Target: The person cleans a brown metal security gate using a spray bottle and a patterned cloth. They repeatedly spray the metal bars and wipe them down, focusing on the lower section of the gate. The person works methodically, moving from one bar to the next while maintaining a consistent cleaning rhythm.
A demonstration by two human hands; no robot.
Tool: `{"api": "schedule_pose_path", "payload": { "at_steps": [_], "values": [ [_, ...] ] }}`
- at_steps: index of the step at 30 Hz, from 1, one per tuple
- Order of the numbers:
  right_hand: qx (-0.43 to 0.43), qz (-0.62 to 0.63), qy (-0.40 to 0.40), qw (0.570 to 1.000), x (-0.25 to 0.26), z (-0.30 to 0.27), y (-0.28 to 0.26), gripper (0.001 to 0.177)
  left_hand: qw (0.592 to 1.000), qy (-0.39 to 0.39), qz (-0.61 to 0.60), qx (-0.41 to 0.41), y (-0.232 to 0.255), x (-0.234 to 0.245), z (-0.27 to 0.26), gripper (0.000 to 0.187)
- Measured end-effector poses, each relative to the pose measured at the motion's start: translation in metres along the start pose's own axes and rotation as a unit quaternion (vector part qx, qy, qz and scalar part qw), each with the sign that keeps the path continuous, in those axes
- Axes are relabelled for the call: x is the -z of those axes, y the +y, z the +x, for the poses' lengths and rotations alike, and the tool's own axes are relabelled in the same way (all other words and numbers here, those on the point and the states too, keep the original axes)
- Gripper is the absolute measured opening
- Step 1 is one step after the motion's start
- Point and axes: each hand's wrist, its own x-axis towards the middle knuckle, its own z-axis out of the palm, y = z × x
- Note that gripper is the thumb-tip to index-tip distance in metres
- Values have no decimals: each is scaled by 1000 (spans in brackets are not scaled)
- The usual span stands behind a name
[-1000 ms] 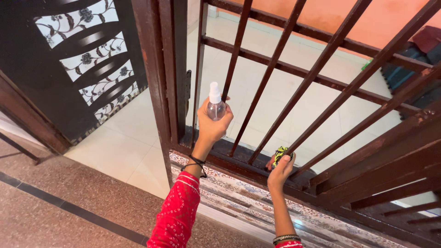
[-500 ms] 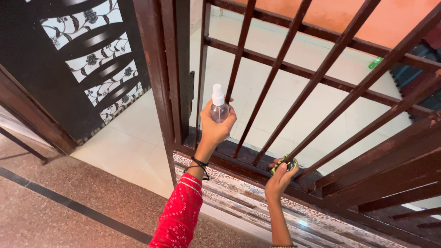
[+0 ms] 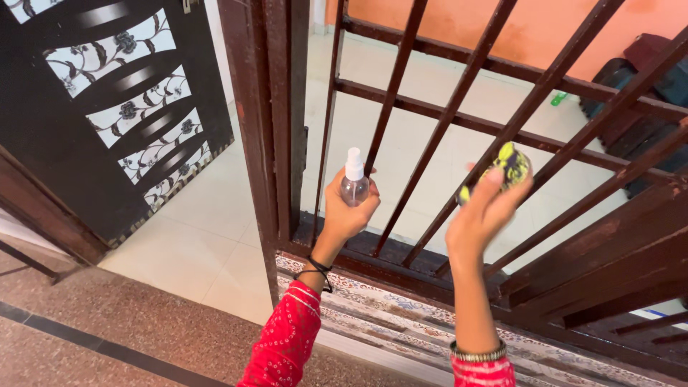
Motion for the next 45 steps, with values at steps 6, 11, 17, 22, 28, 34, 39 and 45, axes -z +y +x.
{"api": "schedule_pose_path", "payload": {
  "at_steps": [6,11,17,22,28,34,39,45],
  "values": [
    [-68,141,68,985,-26,-21,66,35,1000,-14,-16,8,-2,4,1,35],
    [-147,122,22,981,-10,-84,119,46,1000,-20,-18,-14,-5,5,3,38],
    [-171,86,28,981,-4,-133,163,44,999,-17,-34,5,-7,5,2,38],
    [-155,64,-4,986,4,-167,176,35,999,-16,-48,5,-8,4,2,41],
    [-115,-61,59,990,1,-180,136,40,998,-19,-59,27,-6,4,1,43],
    [221,-65,102,968,-31,-105,46,40,998,-28,-60,19,-5,7,2,40],
    [193,-31,5,981,-71,-22,-5,41,998,-24,-59,25,-5,6,2,40],
    [67,3,-53,996,-76,-58,28,49,997,-19,-70,21,-7,6,2,42]
  ]
}}
